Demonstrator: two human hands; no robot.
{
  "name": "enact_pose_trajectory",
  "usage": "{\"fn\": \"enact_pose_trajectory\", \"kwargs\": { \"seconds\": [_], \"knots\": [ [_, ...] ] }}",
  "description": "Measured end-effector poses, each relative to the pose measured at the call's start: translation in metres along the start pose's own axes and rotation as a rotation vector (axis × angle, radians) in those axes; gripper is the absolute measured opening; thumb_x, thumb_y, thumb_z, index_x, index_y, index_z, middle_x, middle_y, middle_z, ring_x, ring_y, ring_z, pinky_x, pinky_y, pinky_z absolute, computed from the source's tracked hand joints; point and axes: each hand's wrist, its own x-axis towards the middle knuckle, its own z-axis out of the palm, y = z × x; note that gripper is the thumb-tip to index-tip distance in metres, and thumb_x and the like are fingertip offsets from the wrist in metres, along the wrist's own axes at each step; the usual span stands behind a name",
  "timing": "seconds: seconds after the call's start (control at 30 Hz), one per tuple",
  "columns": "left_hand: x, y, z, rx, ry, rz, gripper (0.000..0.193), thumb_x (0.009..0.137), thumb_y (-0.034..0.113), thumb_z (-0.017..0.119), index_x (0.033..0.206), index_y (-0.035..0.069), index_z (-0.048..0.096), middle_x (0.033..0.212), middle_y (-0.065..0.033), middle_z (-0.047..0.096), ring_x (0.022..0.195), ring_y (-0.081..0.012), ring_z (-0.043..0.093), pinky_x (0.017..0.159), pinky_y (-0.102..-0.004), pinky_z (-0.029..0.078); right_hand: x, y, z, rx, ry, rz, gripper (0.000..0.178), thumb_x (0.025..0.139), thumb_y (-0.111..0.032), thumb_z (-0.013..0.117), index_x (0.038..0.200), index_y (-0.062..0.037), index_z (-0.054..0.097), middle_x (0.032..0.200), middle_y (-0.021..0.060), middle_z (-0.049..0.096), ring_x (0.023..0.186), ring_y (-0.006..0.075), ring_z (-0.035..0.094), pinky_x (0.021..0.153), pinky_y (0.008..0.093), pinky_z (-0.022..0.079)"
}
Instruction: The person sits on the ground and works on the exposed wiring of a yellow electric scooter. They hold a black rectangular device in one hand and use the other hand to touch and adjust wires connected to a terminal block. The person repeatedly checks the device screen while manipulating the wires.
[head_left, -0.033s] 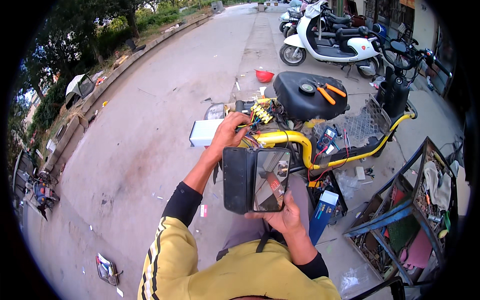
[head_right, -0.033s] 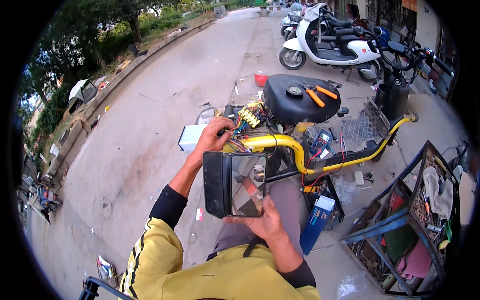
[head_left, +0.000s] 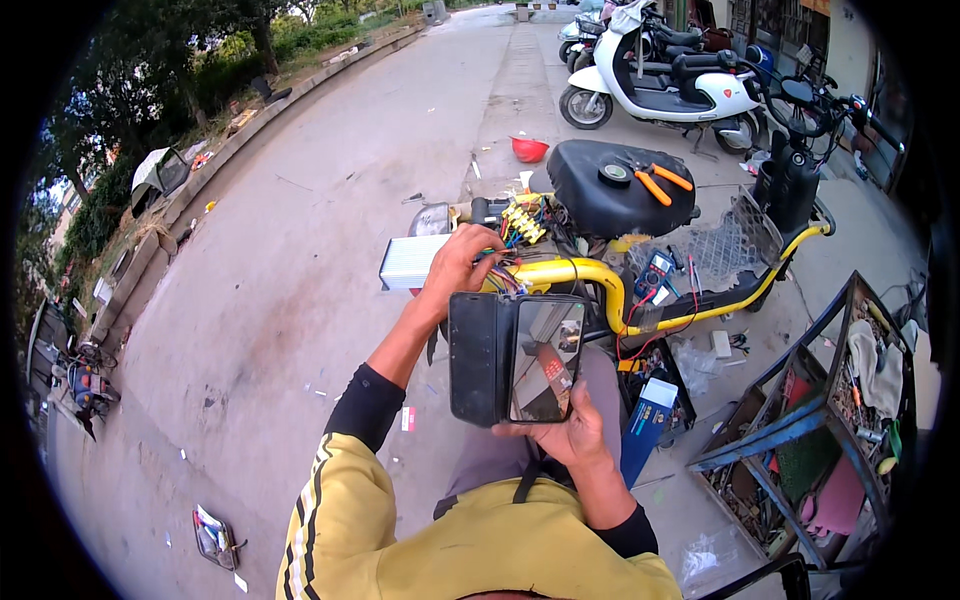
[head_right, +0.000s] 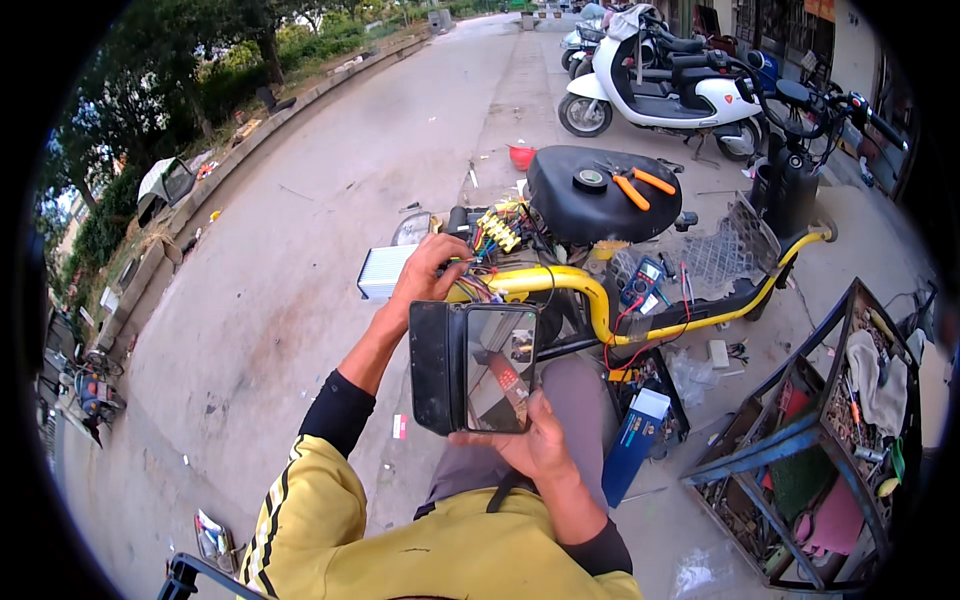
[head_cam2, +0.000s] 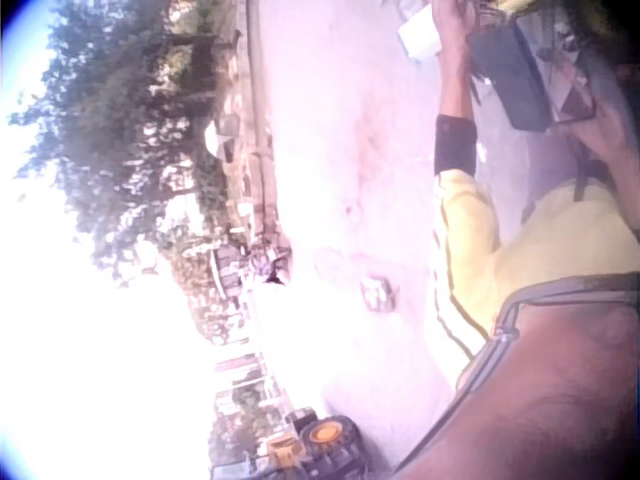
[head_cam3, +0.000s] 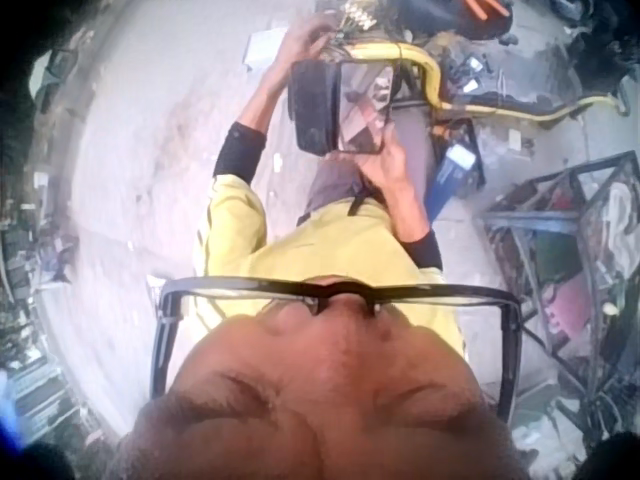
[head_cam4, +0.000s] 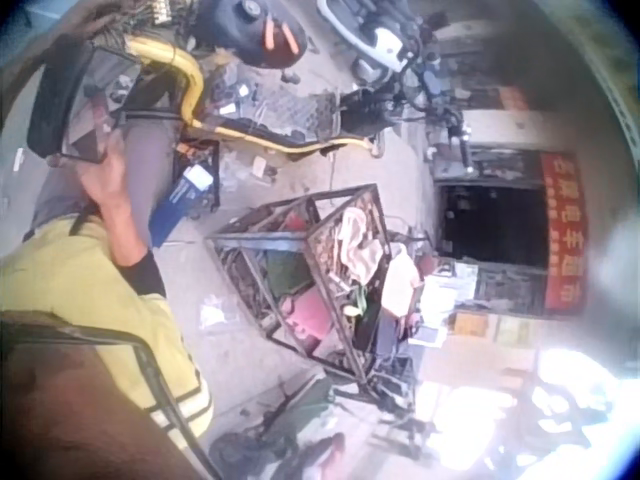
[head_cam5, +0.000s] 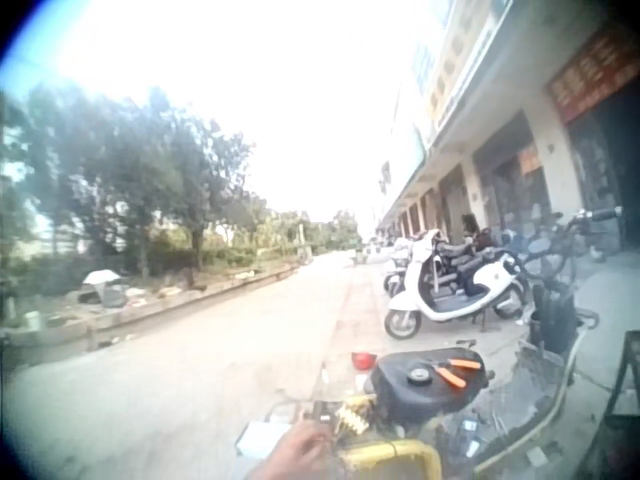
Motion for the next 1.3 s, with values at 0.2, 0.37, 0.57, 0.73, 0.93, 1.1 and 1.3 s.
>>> {"fn": "enact_pose_trajectory", "kwargs": {
  "seconds": [0.2,0.37,0.57,0.73,0.93,1.1,1.3],
  "knots": [
    [-0.037,0.029,0.003,0.151,-0.202,0.185,0.020,0.086,0.008,0.071,0.106,0.007,0.073,0.107,-0.0105,0.068,0.096,-0.0304,0.065,0.082,-0.0411,0.054,-0.018,0.001,-0.004,-0.020,-0.003,-0.048,0.083,0.109,-0.062,0.045,0.172,-0.0152,0.018,0.168,0.0184,0.041,0.146,0.0477,0.050,0.107,0.0803,0.046],
    [-0.065,0.013,0.012,0.318,-0.373,0.141,0.029,0.089,0.015,0.069,0.115,0.003,0.070,0.115,-0.0112,0.068,0.103,-0.0309,0.065,0.088,-0.0416,0.053,-0.019,0.004,-0.019,0.020,-0.018,-0.041,0.083,0.109,-0.062,0.045,0.172,-0.0151,0.018,0.167,0.0184,0.042,0.146,0.0471,0.051,0.107,0.0804,0.046],
    [-0.078,0.004,0.022,0.435,-0.362,0.163,0.033,0.088,0.016,0.067,0.120,0.007,0.070,0.128,-0.0115,0.064,0.116,-0.0285,0.061,0.093,-0.0405,0.052,-0.014,-0.003,-0.041,0.096,0.082,-0.060,0.083,0.109,-0.056,0.051,0.172,-0.0154,0.017,0.170,0.0136,0.038,0.147,0.0439,0.049,0.104,0.0800,0.049],
    [-0.080,0.018,0.024,0.622,-0.398,0.222,0.038,0.088,0.016,0.065,0.124,0.004,0.068,0.137,-0.0108,0.063,0.122,-0.0255,0.060,0.097,-0.0401,0.051,-0.018,-0.023,-0.059,0.126,0.111,-0.112,0.079,0.110,-0.059,0.044,0.174,-0.0263,0.010,0.173,0.0111,0.035,0.148,0.0455,0.049,0.105,0.0824,0.046],
    [-0.076,0.029,0.020,0.531,-0.304,0.210,0.057,0.080,0.007,0.075,0.136,0.007,0.065,0.137,-0.0093,0.066,0.105,-0.0237,0.067,0.086,-0.0374,0.053,-0.025,-0.041,-0.079,0.130,0.148,-0.240,0.073,0.112,-0.057,0.040,0.174,-0.0305,0.010,0.175,0.0096,0.031,0.150,0.0475,0.045,0.103,0.0844,0.046],
    [-0.067,0.032,0.019,0.473,-0.244,0.188,0.059,0.079,0.006,0.078,0.136,0.007,0.065,0.136,-0.0092,0.066,0.103,-0.0240,0.067,0.085,-0.0379,0.054,-0.026,-0.052,-0.082,0.145,0.099,-0.263,0.072,0.112,-0.058,0.038,0.173,-0.0304,0.013,0.174,0.0098,0.034,0.148,0.0472,0.048,0.102,0.0841,0.047],
    [-0.058,0.036,0.018,0.449,-0.237,0.150,0.050,0.085,0.012,0.078,0.133,0.008,0.066,0.134,-0.0081,0.066,0.104,-0.0246,0.066,0.081,-0.0380,0.056,-0.028,-0.055,-0.077,0.165,0.104,-0.288,0.071,0.112,-0.058,0.038,0.173,-0.0308,0.013,0.173,0.0100,0.036,0.147,0.0474,0.050,0.101,0.0833,0.048]
  ]
}}
